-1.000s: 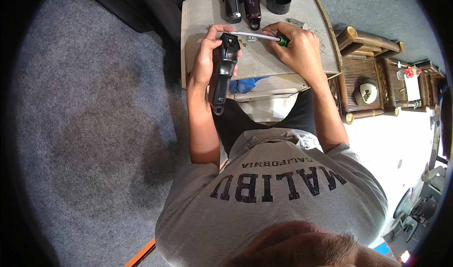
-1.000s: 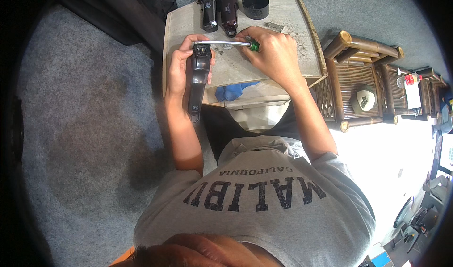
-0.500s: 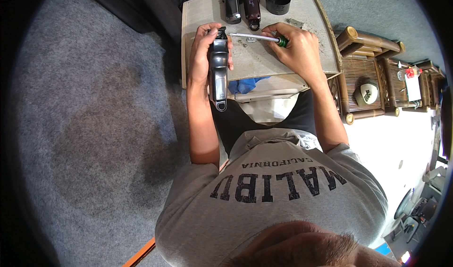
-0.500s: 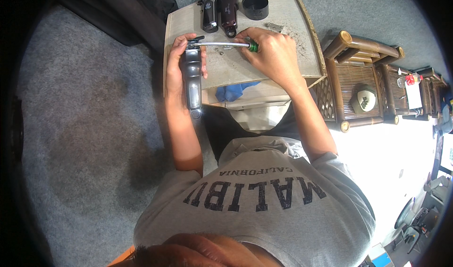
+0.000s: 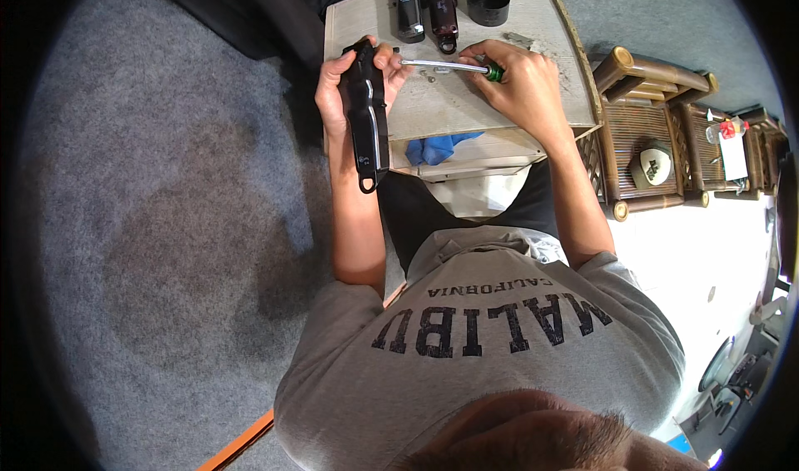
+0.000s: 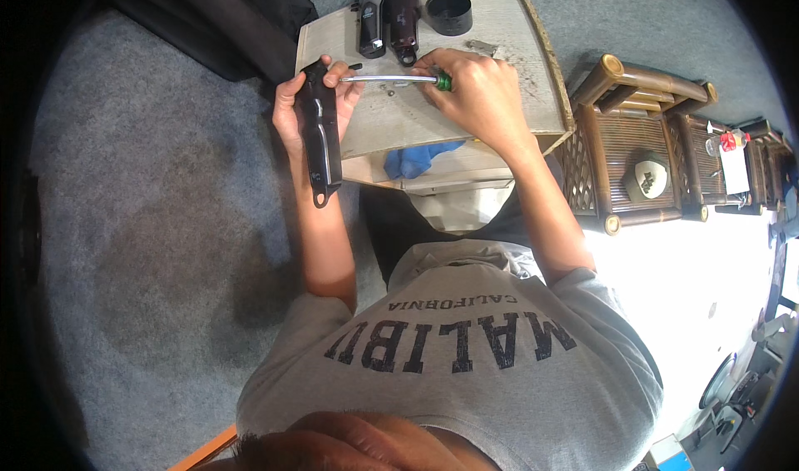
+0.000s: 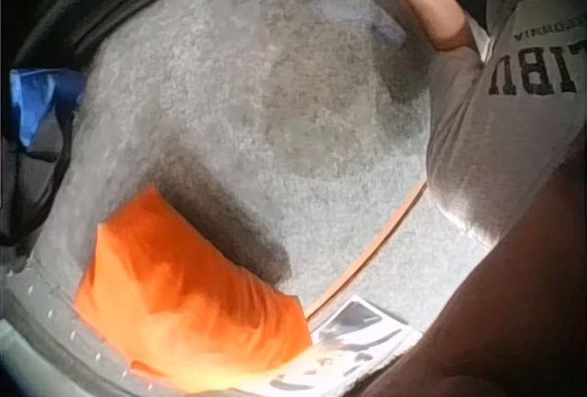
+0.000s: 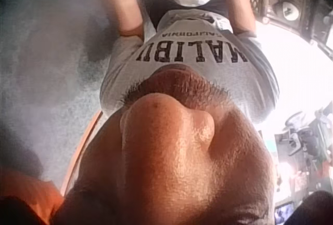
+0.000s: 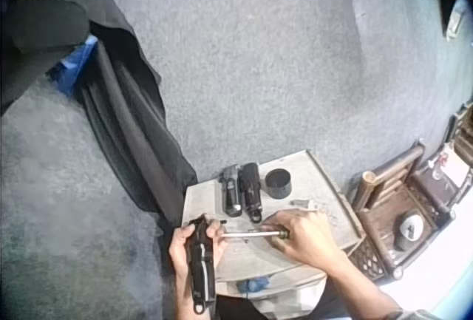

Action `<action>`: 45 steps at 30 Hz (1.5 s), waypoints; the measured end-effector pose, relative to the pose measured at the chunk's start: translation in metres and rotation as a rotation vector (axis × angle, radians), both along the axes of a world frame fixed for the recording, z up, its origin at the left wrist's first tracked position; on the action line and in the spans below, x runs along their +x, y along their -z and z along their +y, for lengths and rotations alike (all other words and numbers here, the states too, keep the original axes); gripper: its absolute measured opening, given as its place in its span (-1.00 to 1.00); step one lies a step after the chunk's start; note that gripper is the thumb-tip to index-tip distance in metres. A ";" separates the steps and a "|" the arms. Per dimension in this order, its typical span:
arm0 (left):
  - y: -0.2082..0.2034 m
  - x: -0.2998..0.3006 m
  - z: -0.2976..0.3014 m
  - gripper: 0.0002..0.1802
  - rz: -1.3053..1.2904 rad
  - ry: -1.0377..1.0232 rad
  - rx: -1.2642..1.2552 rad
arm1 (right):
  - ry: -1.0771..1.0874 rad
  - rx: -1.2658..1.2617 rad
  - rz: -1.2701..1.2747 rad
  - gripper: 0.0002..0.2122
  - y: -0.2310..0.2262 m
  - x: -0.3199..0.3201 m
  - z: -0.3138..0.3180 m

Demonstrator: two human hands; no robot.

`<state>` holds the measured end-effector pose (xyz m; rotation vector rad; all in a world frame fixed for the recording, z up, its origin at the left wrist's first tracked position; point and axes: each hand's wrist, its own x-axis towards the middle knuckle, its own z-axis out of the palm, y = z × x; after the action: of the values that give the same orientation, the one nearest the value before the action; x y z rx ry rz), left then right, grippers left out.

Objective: The person uses a screwdriver to remove screws from the casing of a hair clipper, opens the device, and uses the screwdriver to manipulate internal components.

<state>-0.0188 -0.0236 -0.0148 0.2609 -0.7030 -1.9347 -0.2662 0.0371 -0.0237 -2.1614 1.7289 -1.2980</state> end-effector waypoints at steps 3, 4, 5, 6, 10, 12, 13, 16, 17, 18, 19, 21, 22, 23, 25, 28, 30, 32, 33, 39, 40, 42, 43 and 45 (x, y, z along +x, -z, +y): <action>-0.004 -0.008 0.001 -0.52 0.105 -0.008 -0.016 | -0.008 0.000 -0.005 -0.83 0.000 0.000 0.001; -0.006 -0.013 0.002 -0.52 0.162 -0.041 -0.025 | -0.009 0.001 -0.001 -0.83 -0.001 0.000 0.001; -0.006 -0.016 0.001 -0.56 0.181 -0.035 -0.057 | -0.007 -0.001 -0.001 -0.83 -0.002 0.001 0.001; -0.004 -0.018 -0.001 -0.56 0.180 -0.033 -0.059 | -0.020 -0.031 -0.037 -0.83 -0.003 0.001 0.002; 0.000 -0.027 0.002 -0.55 0.193 -0.086 -0.148 | -0.133 -0.087 -0.171 -0.78 -0.009 -0.001 0.004; -0.005 -0.037 0.011 -0.54 0.090 -0.282 -0.071 | -0.228 -0.096 -0.226 -0.76 -0.008 0.002 0.012; -0.007 -0.041 0.012 -0.45 0.040 -0.358 -0.077 | -0.328 -0.107 -0.283 -0.74 -0.010 0.005 0.018; -0.007 -0.044 0.015 -0.36 -0.040 -0.412 -0.139 | -0.327 0.133 -0.309 -0.56 -0.031 0.026 0.048; -0.008 -0.043 0.018 -0.33 -0.050 -0.392 -0.119 | -0.325 0.142 -0.305 -0.46 -0.025 0.033 0.050; -0.010 -0.045 0.020 -0.33 -0.048 -0.389 -0.117 | -0.285 0.140 -0.278 -0.45 -0.023 0.040 0.054; -0.012 -0.045 0.021 -0.30 -0.031 -0.431 -0.107 | -0.283 0.154 -0.294 -0.46 -0.019 0.046 0.057; -0.007 -0.042 0.016 -0.25 0.055 -0.530 -0.098 | -0.282 0.168 -0.310 -0.46 -0.015 0.054 0.061; -0.010 -0.045 0.019 -0.25 0.056 -0.530 -0.097 | -0.283 0.190 -0.320 -0.50 -0.015 0.056 0.063; -0.012 -0.048 0.025 -0.25 -0.011 -0.567 -0.094 | -0.284 0.213 -0.330 -0.54 -0.014 0.057 0.063; -0.019 -0.049 0.038 -0.27 -0.160 -0.573 -0.114 | -0.234 0.157 -0.328 -0.52 -0.012 0.060 0.062; -0.004 -0.037 0.046 -0.22 -0.323 -0.550 -0.094 | -0.153 0.081 -0.307 -0.46 -0.006 0.062 0.055; 0.003 -0.037 0.046 -0.22 -0.267 -0.552 -0.003 | -0.057 -0.088 -0.155 -0.43 -0.009 0.063 0.052; 0.002 -0.033 0.045 -0.21 -0.151 -0.289 0.077 | -0.082 -0.113 -0.125 -0.41 -0.008 0.063 0.049; 0.000 -0.033 0.044 -0.18 -0.121 -0.278 0.163 | -0.144 -0.075 -0.109 -0.39 -0.010 0.062 0.051; -0.001 -0.013 0.014 -0.18 -0.109 -0.256 -0.159 | -0.228 0.108 -0.229 -0.54 -0.021 0.043 0.062; -0.002 -0.009 0.012 -0.18 -0.166 -0.233 -0.204 | -0.190 0.292 -0.234 -0.56 -0.029 0.036 0.065; -0.002 -0.003 0.010 -0.18 -0.158 -0.225 -0.173 | -0.157 0.406 -0.249 -0.59 -0.043 0.026 0.068; -0.002 0.000 0.009 -0.19 -0.199 -0.219 -0.184 | -0.156 0.409 -0.248 -0.59 -0.045 0.022 0.070; 0.001 0.005 0.007 -0.23 -0.232 -0.190 -0.222 | -0.236 0.458 -0.355 -0.60 -0.045 0.012 0.073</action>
<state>-0.0133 -0.0162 -0.0153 0.4027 -1.0010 -1.6457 -0.2546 0.1104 0.0215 -1.6963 1.4100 -1.0239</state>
